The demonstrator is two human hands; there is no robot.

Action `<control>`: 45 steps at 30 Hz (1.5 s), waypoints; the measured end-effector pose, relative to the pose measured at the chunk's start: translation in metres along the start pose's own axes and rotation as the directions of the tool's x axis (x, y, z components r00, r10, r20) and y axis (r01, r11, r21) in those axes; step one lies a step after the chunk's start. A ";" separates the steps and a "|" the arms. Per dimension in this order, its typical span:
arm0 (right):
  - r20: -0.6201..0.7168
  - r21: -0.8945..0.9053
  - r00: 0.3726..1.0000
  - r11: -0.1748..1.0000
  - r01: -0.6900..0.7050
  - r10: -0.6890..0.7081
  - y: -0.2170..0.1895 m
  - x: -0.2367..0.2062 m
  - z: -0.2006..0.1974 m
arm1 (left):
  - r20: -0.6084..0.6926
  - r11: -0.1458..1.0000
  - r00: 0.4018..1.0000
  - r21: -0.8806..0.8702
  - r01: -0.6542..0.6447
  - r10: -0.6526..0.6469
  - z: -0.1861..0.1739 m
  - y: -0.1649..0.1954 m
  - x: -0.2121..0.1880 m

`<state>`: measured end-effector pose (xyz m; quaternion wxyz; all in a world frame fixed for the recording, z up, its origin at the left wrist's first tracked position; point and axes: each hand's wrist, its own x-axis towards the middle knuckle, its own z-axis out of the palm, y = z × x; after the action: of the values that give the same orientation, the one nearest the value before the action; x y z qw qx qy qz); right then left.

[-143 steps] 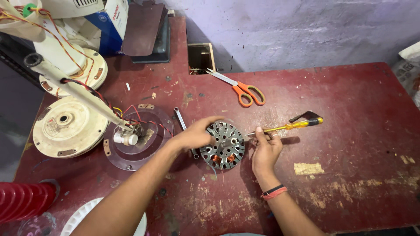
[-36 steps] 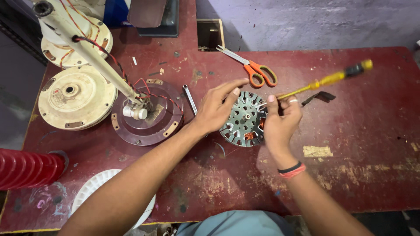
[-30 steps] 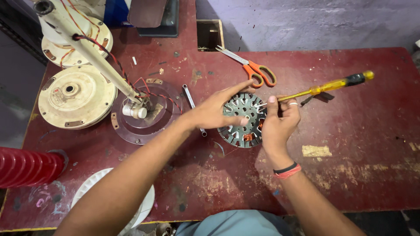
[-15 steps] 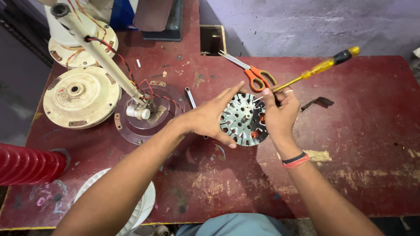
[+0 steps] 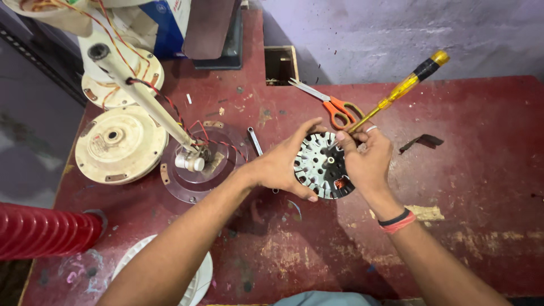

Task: The person uses a screwdriver to manipulate copper windings and internal parts of a circular motor stator on a workbench. The person rotates the stator and continues to adjust the windings with the tool.

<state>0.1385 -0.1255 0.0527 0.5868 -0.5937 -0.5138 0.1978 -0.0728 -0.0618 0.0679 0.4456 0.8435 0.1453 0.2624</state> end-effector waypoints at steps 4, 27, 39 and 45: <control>-0.085 0.067 0.996 0.998 -0.020 0.026 0.006 -0.001 0.001 | 0.000 0.999 0.999 -0.011 0.044 -0.044 0.001 0.003 0.001; -0.053 -0.047 0.997 0.998 -0.051 0.049 0.015 0.001 -0.008 | 0.021 0.997 0.999 -0.062 0.046 -0.044 0.003 0.004 0.005; -0.031 -0.087 0.999 0.996 0.033 -0.036 0.019 -0.001 -0.008 | 0.064 0.993 0.995 -0.090 0.079 -0.074 -0.003 0.000 0.004; -0.036 0.070 0.998 0.996 -0.057 0.059 0.017 -0.002 -0.005 | 0.084 0.988 0.994 -0.135 0.074 -0.064 -0.004 -0.002 0.003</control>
<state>0.1490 -0.1258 0.0378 0.6106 -0.5916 -0.4779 0.2210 -0.0731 -0.0562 0.0688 0.5169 0.8149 0.1382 0.2226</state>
